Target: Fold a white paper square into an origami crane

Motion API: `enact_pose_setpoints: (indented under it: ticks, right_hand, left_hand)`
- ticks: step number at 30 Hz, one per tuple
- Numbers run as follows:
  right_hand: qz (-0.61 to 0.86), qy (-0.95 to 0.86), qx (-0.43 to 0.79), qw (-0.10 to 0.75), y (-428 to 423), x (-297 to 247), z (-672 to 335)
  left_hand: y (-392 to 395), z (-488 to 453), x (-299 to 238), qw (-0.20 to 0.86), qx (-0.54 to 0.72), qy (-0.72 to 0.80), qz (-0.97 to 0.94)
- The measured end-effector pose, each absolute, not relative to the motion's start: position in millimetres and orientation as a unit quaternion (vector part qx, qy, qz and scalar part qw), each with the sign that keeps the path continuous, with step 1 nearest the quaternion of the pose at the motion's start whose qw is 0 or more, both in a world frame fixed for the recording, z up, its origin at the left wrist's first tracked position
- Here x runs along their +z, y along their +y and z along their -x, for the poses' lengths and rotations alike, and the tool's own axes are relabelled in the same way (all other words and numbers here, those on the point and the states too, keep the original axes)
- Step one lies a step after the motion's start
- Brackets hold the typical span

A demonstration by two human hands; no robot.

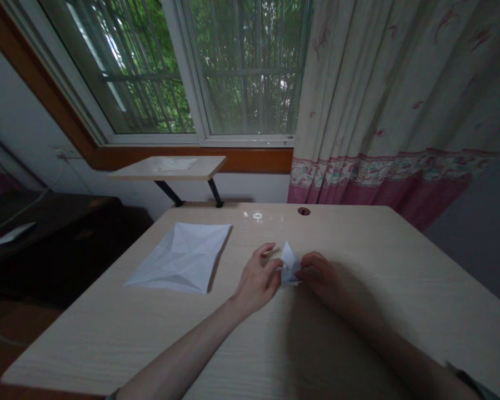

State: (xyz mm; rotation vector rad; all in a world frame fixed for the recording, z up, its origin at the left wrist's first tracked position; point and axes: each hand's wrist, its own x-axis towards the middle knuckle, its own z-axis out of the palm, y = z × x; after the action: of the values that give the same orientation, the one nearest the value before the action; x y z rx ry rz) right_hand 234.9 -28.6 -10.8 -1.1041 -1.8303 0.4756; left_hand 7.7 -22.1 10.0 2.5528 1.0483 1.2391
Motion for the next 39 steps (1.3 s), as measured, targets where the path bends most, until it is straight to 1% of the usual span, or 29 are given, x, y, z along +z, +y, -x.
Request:
enact_pose_setpoints:
  ticks: [8,13,16,20,25,31,36,39]
  right_hand:
    - [0.43,-0.756,0.18,0.46,-30.4,-7.0,-234.6]
    - [0.426,-0.761,0.181,0.455,-30.5,-7.1,-235.4]
    - [0.42,-0.769,0.174,0.45,-30.1,-7.8,-235.8]
    - [0.412,-0.787,0.147,0.434,-30.2,-10.1,-235.4]
    - [0.394,-0.805,0.073,0.438,-31.4,-13.6,-233.9]
    - [0.373,-0.84,-0.016,0.393,-35.0,-9.8,-233.5]
    - [0.361,-0.861,-0.026,0.357,-36.1,-5.3,-237.3]
    - [0.356,-0.872,-0.006,0.337,-35.5,-0.5,-241.4]
  left_hand:
    - [-23.9,-8.6,20.0,0.122,0.411,0.324,-0.843]
    - [-21.7,-10.4,16.8,0.176,0.417,0.367,-0.813]
    - [-20.9,-11.2,17.1,0.204,0.407,0.364,-0.813]
    - [-20.9,-12.1,16.3,0.203,0.399,0.349,-0.823]
    - [-21.1,-12.5,11.9,0.191,0.411,0.35,-0.82]
    - [-20.7,-12.5,11.5,0.19,0.423,0.348,-0.815]
    - [-18.3,-11.9,8.0,0.198,0.432,0.318,-0.82]
    - [-16.7,-12.2,6.5,0.193,0.424,0.312,-0.828]
